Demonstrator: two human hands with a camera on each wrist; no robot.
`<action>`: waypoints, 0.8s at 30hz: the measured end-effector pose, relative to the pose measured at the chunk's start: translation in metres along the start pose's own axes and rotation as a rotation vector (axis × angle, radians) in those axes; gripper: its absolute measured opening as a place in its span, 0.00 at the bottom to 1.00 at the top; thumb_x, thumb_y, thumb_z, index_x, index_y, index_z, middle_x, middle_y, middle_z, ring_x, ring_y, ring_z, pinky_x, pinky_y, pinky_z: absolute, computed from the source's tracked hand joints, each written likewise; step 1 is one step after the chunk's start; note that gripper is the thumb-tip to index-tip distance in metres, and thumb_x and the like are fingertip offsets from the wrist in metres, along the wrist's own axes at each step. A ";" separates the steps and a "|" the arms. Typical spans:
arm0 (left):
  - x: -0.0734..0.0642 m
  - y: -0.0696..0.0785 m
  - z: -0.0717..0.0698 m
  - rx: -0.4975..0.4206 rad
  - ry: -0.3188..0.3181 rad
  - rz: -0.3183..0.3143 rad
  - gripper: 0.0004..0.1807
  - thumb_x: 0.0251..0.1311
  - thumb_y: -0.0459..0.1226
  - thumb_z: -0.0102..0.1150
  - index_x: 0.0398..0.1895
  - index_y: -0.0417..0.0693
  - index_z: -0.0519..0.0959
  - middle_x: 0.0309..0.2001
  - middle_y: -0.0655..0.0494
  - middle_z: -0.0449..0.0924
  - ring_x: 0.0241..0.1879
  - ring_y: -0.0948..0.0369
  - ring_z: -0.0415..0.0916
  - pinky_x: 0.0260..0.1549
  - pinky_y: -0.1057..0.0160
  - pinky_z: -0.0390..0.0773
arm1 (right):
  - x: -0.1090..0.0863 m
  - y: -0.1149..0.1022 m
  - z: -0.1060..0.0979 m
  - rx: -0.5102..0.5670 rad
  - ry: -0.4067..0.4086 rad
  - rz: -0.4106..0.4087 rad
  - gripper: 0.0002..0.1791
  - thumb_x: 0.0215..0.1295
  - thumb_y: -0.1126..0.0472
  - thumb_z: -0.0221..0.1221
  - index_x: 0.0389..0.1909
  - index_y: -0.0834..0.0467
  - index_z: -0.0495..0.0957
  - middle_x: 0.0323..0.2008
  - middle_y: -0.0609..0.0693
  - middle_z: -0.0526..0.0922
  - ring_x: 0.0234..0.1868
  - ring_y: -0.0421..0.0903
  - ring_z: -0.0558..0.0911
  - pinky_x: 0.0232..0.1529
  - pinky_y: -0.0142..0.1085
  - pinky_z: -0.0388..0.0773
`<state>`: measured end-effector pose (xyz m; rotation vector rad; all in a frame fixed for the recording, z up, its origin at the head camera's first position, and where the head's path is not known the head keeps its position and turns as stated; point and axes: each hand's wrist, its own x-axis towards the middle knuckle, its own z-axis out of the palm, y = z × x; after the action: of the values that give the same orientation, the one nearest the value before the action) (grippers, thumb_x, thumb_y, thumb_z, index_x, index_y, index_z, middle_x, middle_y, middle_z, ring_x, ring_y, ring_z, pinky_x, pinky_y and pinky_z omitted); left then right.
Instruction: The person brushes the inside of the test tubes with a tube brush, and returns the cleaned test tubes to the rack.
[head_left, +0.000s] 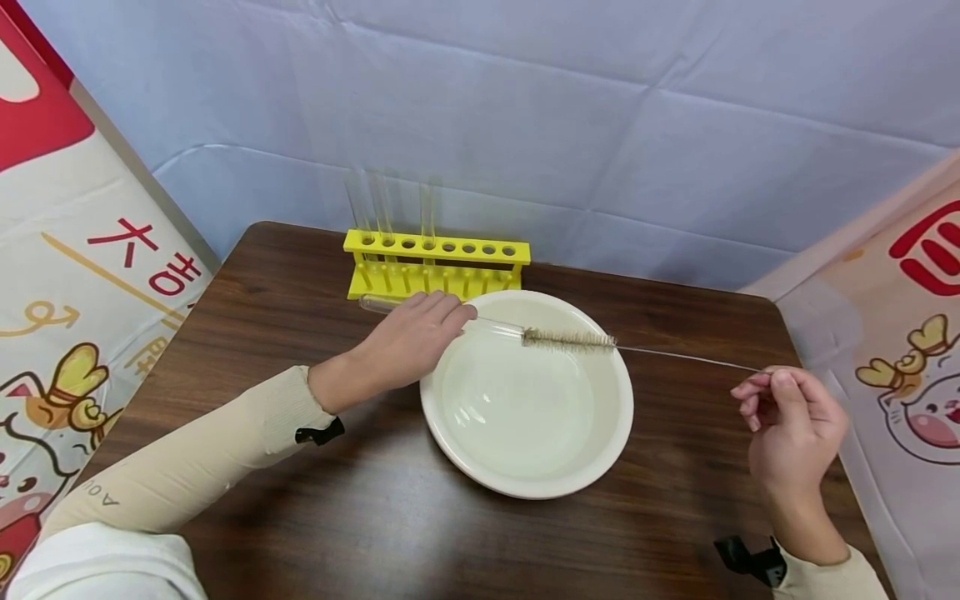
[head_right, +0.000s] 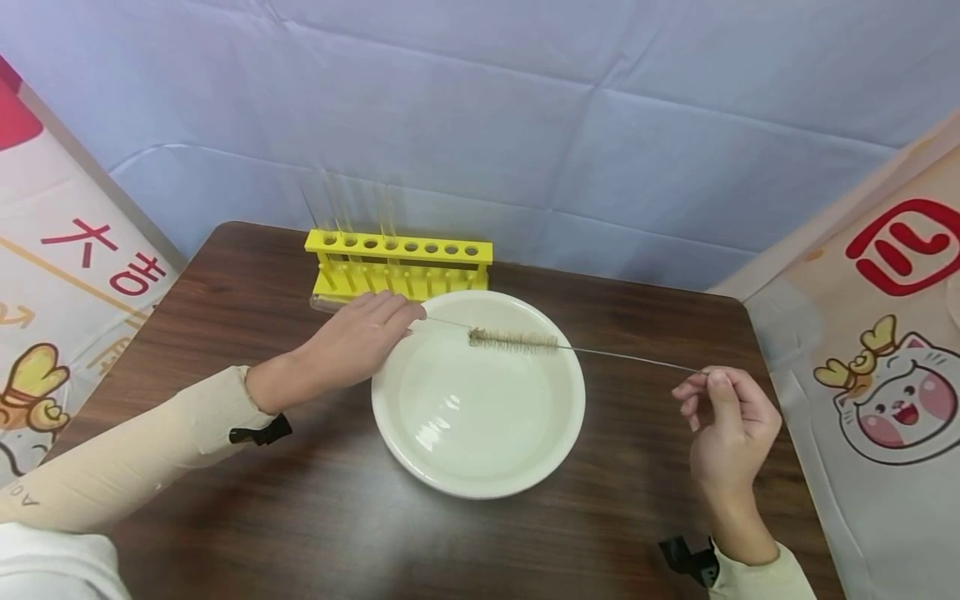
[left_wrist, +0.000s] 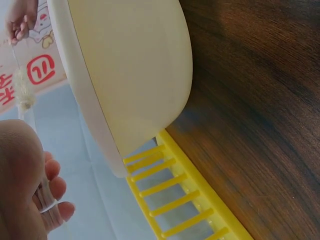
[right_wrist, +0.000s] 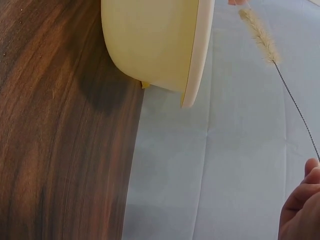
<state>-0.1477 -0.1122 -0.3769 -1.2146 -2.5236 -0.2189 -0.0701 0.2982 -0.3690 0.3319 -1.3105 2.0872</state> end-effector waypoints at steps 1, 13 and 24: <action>0.000 0.000 0.000 0.003 -0.001 0.003 0.14 0.75 0.34 0.55 0.59 0.39 0.74 0.49 0.46 0.78 0.50 0.50 0.76 0.46 0.54 0.78 | 0.000 0.000 0.000 0.000 0.004 0.001 0.14 0.71 0.81 0.48 0.25 0.85 0.73 0.17 0.63 0.81 0.14 0.46 0.78 0.12 0.28 0.59; 0.000 -0.003 0.006 0.027 0.025 0.002 0.14 0.75 0.34 0.55 0.59 0.39 0.74 0.49 0.46 0.79 0.51 0.50 0.76 0.47 0.54 0.77 | -0.003 -0.001 -0.001 -0.025 -0.037 0.111 0.16 0.75 0.78 0.46 0.26 0.83 0.74 0.20 0.63 0.82 0.15 0.46 0.80 0.12 0.27 0.66; 0.005 -0.001 0.006 0.003 0.043 0.005 0.14 0.74 0.32 0.55 0.58 0.37 0.75 0.48 0.46 0.79 0.48 0.50 0.77 0.44 0.55 0.77 | -0.006 -0.002 -0.002 -0.110 -0.185 0.275 0.16 0.76 0.78 0.44 0.30 0.78 0.76 0.23 0.60 0.84 0.18 0.45 0.79 0.15 0.28 0.69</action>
<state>-0.1525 -0.1073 -0.3812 -1.2025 -2.4827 -0.2367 -0.0642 0.2985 -0.3717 0.3172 -1.6542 2.2396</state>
